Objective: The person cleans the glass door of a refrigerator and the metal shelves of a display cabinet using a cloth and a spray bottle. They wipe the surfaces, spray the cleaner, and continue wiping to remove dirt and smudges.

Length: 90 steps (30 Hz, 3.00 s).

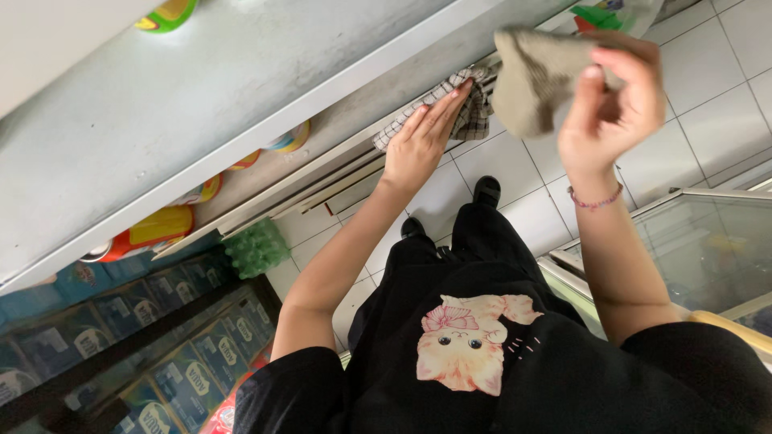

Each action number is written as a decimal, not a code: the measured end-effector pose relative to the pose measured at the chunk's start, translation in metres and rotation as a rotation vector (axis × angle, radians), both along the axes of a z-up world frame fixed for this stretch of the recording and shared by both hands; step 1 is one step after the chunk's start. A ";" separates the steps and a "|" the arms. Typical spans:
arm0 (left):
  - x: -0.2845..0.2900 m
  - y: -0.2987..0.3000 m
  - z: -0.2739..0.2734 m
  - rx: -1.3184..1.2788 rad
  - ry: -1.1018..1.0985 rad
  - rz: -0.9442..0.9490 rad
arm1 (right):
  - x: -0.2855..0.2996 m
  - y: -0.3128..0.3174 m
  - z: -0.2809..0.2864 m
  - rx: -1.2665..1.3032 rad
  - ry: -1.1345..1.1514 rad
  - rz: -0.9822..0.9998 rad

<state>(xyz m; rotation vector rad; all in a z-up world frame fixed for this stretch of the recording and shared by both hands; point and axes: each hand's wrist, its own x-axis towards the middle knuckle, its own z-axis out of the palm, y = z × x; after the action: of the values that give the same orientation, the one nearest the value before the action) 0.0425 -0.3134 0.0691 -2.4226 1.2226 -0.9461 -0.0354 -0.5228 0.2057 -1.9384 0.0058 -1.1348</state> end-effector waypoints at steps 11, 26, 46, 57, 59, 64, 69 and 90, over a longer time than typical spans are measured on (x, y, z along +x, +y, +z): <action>0.016 -0.112 -0.004 0.100 -0.004 -0.094 | -0.067 -0.137 -0.036 0.357 0.093 -0.082; 0.015 -0.146 -0.043 -0.088 0.257 -0.410 | -0.058 -0.210 -0.098 0.489 0.386 0.046; 0.009 -0.198 -0.149 0.405 0.018 0.027 | -0.036 -0.173 -0.162 0.556 0.644 0.341; -0.012 0.022 -0.189 0.161 -0.169 0.348 | -0.028 -0.074 -0.160 0.393 0.764 0.494; -0.012 0.060 -0.195 0.074 -0.233 0.369 | -0.025 -0.051 -0.157 0.390 0.775 0.538; -0.022 0.140 -0.212 -0.046 -0.211 0.472 | -0.020 0.001 -0.155 0.360 0.811 0.588; -0.038 0.218 -0.232 -0.556 0.293 0.666 | -0.019 0.060 -0.158 0.287 0.769 0.714; -0.109 0.261 -0.202 -2.017 0.220 0.675 | -0.028 0.168 -0.159 0.386 0.824 0.596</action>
<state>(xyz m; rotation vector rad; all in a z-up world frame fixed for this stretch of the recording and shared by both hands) -0.0670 -0.0525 -0.1326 -3.5109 -1.5260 -2.0982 -0.0637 -0.3551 0.0463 -1.7445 0.0789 0.0873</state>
